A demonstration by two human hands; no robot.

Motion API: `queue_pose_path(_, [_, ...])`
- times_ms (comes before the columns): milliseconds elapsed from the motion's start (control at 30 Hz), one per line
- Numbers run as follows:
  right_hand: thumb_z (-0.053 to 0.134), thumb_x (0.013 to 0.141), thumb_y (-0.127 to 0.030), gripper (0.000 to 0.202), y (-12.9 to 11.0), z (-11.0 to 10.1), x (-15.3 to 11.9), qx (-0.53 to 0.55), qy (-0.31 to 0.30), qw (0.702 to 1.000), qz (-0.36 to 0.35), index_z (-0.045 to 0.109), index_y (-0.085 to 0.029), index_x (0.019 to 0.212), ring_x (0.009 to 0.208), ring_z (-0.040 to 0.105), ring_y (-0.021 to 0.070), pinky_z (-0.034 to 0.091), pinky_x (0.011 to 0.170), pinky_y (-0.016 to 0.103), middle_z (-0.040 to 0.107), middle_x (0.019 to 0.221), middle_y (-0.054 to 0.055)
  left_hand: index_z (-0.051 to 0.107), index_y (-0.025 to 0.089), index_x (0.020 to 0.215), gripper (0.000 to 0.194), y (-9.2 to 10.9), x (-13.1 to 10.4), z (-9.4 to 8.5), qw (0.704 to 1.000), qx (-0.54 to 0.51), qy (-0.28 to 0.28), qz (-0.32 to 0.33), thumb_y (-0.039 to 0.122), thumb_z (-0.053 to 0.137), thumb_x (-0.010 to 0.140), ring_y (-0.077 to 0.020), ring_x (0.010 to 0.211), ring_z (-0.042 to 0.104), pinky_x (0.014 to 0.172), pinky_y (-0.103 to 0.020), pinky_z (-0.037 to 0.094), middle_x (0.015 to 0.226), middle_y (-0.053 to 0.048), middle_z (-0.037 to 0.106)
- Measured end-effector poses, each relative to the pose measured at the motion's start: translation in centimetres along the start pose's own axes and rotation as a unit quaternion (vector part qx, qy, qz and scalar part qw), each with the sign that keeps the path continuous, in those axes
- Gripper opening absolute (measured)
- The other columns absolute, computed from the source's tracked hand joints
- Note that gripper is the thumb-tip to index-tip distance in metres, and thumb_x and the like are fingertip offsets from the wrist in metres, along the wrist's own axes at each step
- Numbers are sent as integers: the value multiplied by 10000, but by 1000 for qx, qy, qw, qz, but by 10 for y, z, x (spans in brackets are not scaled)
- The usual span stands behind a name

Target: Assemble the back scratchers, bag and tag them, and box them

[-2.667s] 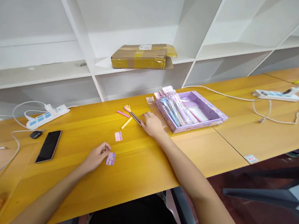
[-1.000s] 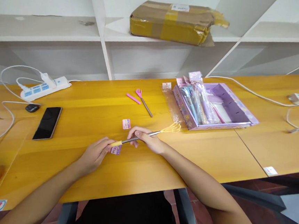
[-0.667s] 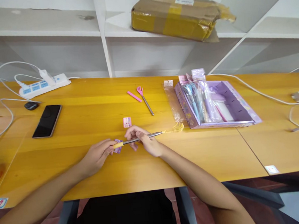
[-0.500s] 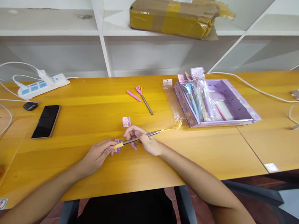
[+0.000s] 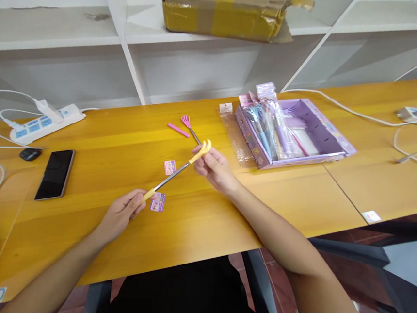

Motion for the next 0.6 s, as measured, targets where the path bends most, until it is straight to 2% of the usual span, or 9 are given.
queue_pose_path(100, [705, 869, -763, 552, -9, -21, 5, -29, 57, 998, -16, 611, -270, 1098, 559, 335, 124, 345, 538, 300, 424, 767, -34, 664, 222, 1117, 381, -6, 3, -5, 999, -33, -12, -23, 529, 439, 1102, -120, 563, 399, 537, -260, 338, 679, 49, 484])
queue_pose_path(200, [635, 940, -716, 502, -11, -24, 6, -68, 65, 995, -33, 595, -303, 1221, 585, 399, 134, 388, 572, 313, 517, 896, -4, 625, 237, 1284, 378, -5, 7, -7, 1000, -14, -4, -13, 530, 536, 1063, -127, 598, 485, 588, -259, 396, 681, 62, 528])
queue_pose_path(267, [616, 974, -676, 457, -10, -21, 4, -86, 60, 994, -40, 581, -314, 1250, 604, 448, 135, 409, 595, 314, 528, 942, -3, 609, 243, 1334, 386, -3, 8, -8, 1000, 13, 10, 0, 505, 566, 1054, -136, 646, 560, 642, -264, 443, 689, 63, 566])
queue_pose_path(333, [615, 1000, -644, 401, -6, -18, 2, -105, 54, 992, -45, 581, -294, 1193, 609, 474, 125, 409, 602, 306, 516, 938, -9, 635, 250, 1302, 337, -2, 8, -10, 998, 57, 34, 15, 464, 593, 1046, -145, 717, 631, 702, -275, 486, 753, 45, 643])
queue_pose_path(433, [564, 1042, -643, 382, -1, -14, -1, -149, 43, 987, -41, 545, -263, 1073, 603, 494, 111, 391, 590, 295, 518, 928, -13, 690, 260, 1196, 222, 2, 5, -15, 983, 146, 99, 57, 388, 636, 1023, -165, 868, 695, 811, -303, 536, 968, 2, 745])
queue_pose_path(500, [517, 1062, -653, 393, 1, -12, -3, -185, 32, 982, -33, 519, -260, 1053, 600, 499, 123, 390, 590, 296, 509, 856, -26, 705, 261, 1159, 176, 8, 1, -17, 969, 182, 135, 95, 349, 641, 1020, -177, 943, 704, 864, -317, 555, 1062, -18, 757])
queue_pose_path(600, [470, 1082, -651, 388, 1, -8, -6, -218, 15, 976, -26, 504, -265, 1067, 577, 483, 150, 382, 585, 305, 464, 710, -55, 710, 253, 1161, 162, 16, -4, -16, 954, 201, 162, 152, 306, 644, 1023, -178, 963, 709, 886, -324, 568, 1065, -35, 757])
Point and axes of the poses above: each hand's wrist, its own x-axis towards the middle knuckle, its own z-axis out of the palm, y = z × x, the point moved 7 cm from there along x, towards the middle knuckle
